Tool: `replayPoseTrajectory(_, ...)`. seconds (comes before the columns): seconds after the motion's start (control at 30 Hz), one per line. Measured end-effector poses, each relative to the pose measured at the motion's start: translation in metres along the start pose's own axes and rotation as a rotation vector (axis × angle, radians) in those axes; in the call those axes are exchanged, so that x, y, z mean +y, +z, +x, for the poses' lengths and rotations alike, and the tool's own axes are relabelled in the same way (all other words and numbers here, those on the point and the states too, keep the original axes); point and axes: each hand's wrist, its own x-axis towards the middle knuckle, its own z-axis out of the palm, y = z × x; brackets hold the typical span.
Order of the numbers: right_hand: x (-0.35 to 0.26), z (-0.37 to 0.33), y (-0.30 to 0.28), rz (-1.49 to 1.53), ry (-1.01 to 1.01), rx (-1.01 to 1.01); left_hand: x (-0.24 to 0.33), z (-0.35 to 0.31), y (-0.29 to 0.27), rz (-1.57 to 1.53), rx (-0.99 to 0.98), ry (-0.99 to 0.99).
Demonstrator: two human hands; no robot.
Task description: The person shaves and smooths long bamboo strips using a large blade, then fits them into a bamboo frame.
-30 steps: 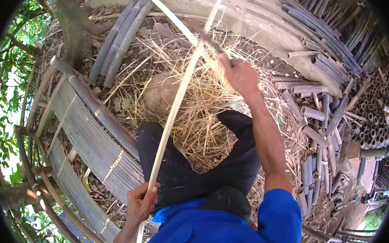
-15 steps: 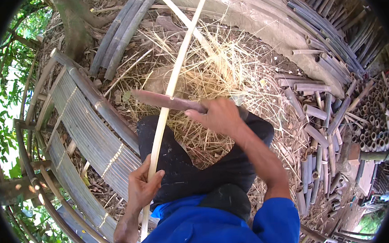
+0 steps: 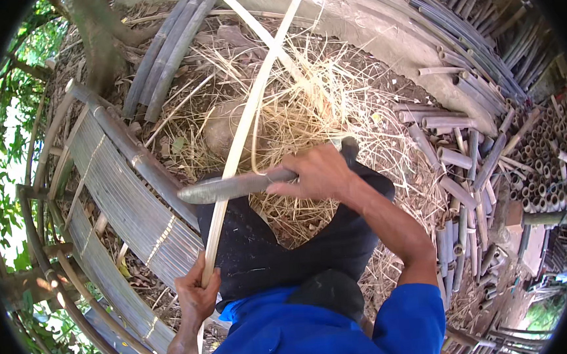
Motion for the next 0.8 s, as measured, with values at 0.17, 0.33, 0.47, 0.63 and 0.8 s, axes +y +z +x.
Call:
replayPoseTrajectory(0.17, 0.027, 0.034, -0.021, 0.216, 0.525, -0.064, 0.015, -0.005, -0.009, 0.161, -0.036, 0.019)
replayPoseTrajectory(0.33, 0.018, 0.011, -0.009, 0.043, 0.218, -0.285, 0.005, -0.021, -0.018, 0.163, -0.030, 0.034)
replayPoseTrajectory(0.47, 0.023, 0.013, 0.004, -0.010, 0.030, -0.107, 0.024, -0.007, -0.022, 0.314, -0.070, 0.032)
replayPoseTrajectory(0.63, 0.126, 0.024, -0.035, -0.188, 0.587, 0.131, 0.016, -0.018, -0.023, 0.277, -0.136, 0.011)
replayPoseTrajectory(0.8, 0.044, 0.022, -0.012, 0.007, 0.401, 0.141, -0.018, 0.009, -0.023, -0.041, -0.274, -0.117)
